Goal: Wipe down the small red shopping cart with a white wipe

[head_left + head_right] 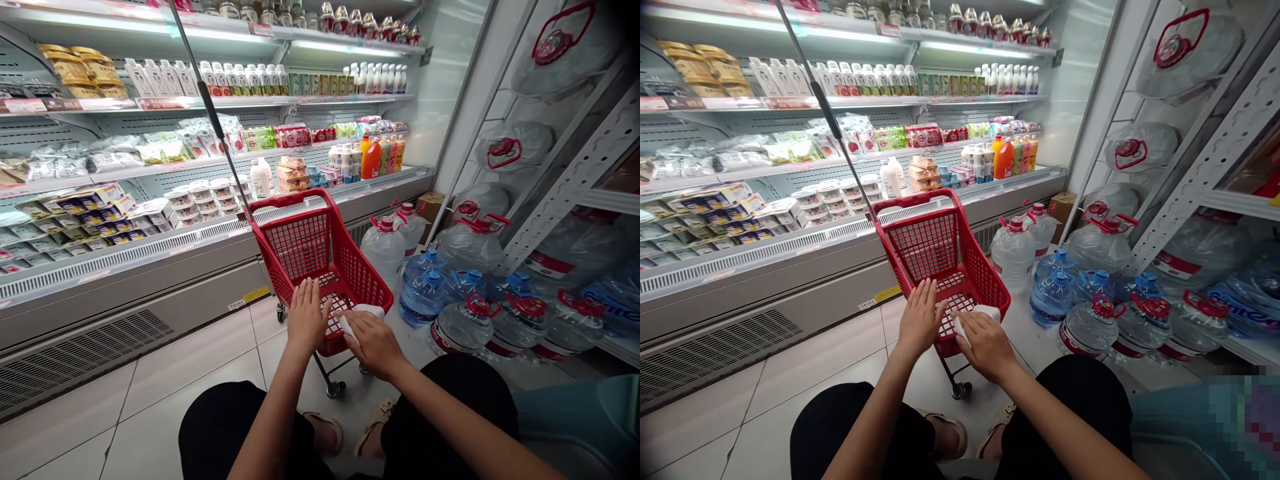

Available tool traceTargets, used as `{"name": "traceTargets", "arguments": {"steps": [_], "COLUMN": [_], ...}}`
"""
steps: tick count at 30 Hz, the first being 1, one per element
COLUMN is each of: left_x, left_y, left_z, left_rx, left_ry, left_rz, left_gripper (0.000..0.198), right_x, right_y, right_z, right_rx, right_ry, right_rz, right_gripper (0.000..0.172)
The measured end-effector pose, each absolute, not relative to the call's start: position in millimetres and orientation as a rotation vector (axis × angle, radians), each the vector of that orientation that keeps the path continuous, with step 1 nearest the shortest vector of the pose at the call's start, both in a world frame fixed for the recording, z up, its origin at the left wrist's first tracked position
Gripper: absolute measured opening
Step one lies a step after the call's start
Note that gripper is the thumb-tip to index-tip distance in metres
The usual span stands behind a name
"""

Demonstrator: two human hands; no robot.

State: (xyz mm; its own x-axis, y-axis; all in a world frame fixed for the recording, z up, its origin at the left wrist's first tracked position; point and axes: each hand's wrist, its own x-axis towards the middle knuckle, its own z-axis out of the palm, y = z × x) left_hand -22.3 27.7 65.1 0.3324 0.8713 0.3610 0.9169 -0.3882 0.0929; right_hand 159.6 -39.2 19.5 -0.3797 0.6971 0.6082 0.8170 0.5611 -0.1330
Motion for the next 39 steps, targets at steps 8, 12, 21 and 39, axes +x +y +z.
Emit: {"name": "traceTargets", "arguments": {"steps": [8, 12, 21, 39], "left_x": [-24.1, -36.9, -67.4, -41.9], "left_y": [6.3, 15.2, 18.0, -1.6], "left_z": [56.2, 60.8, 64.2, 54.8], "left_rx": [-2.472, -2.529, -2.424, -2.358], "left_ry": [-1.470, -1.369, -1.510, -1.551], "left_rz": [-0.640, -0.598, -0.622, -0.686], "left_gripper": [0.067, 0.070, 0.069, 0.080], "right_x": [188.8, 207.7, 173.0, 143.3], "right_y": [-12.6, -6.4, -46.0, 8.6], "right_z": [17.1, 20.6, 32.4, 39.6], "right_rx": [-1.143, -1.176, -1.034, -0.926], "right_ry": [-2.182, -2.179, -2.334, -2.290], "right_rz": [-0.289, -0.314, -0.114, -0.031], "right_gripper": [0.037, 0.035, 0.057, 0.047]}}
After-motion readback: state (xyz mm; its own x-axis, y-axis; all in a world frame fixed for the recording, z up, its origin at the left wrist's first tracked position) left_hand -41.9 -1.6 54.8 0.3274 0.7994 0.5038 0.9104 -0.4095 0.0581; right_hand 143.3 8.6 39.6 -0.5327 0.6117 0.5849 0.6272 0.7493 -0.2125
